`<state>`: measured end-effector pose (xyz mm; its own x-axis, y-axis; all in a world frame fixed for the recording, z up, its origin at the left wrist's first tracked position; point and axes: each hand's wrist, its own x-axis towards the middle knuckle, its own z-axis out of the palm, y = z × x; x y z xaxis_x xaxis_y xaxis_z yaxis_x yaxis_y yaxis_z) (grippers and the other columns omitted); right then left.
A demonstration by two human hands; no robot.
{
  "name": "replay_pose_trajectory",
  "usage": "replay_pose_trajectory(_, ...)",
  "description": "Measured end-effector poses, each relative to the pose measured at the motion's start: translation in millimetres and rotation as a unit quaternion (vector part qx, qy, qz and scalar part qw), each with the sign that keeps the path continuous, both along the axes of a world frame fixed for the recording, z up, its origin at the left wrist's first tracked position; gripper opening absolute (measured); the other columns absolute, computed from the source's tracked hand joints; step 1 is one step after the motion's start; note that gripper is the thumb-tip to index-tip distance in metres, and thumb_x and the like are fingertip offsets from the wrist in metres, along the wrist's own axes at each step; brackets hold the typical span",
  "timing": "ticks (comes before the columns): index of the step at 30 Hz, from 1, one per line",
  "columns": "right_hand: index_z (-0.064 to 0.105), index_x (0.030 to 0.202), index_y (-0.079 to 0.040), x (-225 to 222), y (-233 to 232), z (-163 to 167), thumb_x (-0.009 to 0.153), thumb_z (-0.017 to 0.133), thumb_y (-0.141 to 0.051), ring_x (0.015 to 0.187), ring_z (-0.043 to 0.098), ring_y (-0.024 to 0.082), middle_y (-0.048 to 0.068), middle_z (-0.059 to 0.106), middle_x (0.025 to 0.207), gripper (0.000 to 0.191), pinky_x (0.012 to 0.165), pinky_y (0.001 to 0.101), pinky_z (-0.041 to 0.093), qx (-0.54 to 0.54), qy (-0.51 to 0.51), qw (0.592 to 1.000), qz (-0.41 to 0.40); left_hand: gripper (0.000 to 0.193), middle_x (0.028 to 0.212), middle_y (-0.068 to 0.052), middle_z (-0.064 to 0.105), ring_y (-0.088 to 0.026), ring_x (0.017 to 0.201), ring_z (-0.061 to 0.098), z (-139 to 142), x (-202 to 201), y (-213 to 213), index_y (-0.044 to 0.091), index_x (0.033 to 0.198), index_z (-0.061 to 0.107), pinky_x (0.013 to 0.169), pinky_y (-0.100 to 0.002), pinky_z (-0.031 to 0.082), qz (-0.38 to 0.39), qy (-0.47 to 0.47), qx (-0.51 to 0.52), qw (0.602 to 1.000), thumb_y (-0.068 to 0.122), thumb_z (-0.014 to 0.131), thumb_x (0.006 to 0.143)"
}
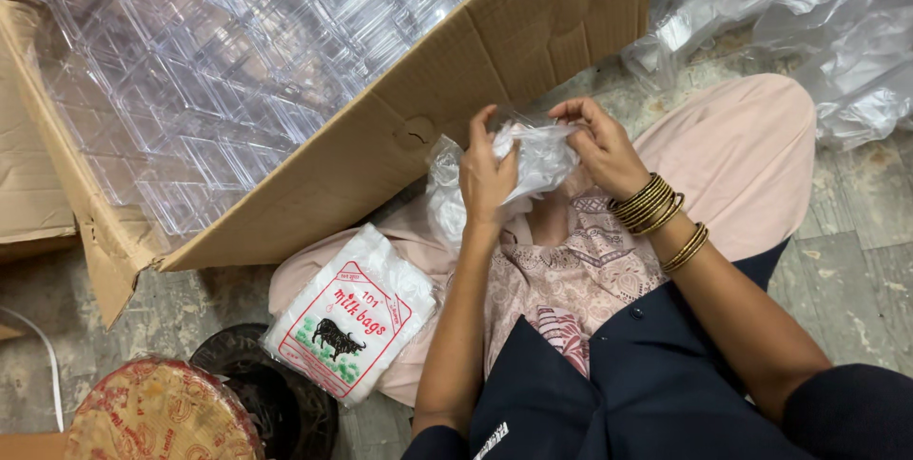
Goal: The person sits on the floor and packs clear plastic boxes into small plastic bags, twisting the bags closed, and places the bagged boxes into a large cardboard box alongside a bag of empty plastic bags.
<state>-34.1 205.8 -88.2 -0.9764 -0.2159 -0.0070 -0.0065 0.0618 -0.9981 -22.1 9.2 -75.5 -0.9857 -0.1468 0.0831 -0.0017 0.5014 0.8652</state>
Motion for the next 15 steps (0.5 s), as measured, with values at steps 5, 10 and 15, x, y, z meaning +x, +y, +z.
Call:
replay_pose_trajectory(5, 0.056, 0.123, 0.001, 8.3, -8.8, 32.1, 0.100, 0.050, 0.004, 0.096, 0.062, 0.015, 0.011, 0.063, 0.114, 0.025, 0.082, 0.0264, 0.053, 0.120, 0.082, 0.989, -0.004, 0.031, 0.124, -0.001, 0.068, -0.008, 0.109, 0.062, -33.1, -1.5, -11.5, -0.001, 0.135, 0.059, 0.093, -0.024, 0.051, -0.062, 0.047, 0.378, 0.922, 0.009, 0.064, 0.105)
replay_pose_trajectory(10, 0.053, 0.139, 0.001, 4.8, -21.9, 55.4, 0.085, 0.049, 0.009, 0.102, 0.063, 0.032, 0.025, 0.057, 0.129, 0.055, 0.085, 0.0383, 0.052, 0.208, 0.209, 0.955, 0.042, 0.017, 0.097, 0.000, 0.070, -0.005, 0.077, 0.058, -58.5, -2.5, -21.9, -0.001, 0.113, 0.071, 0.066, -0.021, 0.047, -0.003, -0.034, 0.457, 0.889, 0.011, 0.066, 0.102)
replay_pose_trajectory(15, 0.060, 0.120, -0.004, 8.6, -40.6, 52.9, 0.089, 0.054, 0.003, 0.105, 0.064, 0.036, 0.016, 0.066, 0.115, 0.033, 0.091, 0.0453, 0.047, 0.256, 0.197, 0.946, 0.016, 0.017, 0.090, -0.005, 0.072, -0.011, 0.074, 0.066, -94.2, -4.8, -37.2, -0.003, 0.103, 0.073, 0.066, -0.025, 0.053, -0.006, -0.112, 0.529, 0.841, 0.012, 0.066, 0.099)
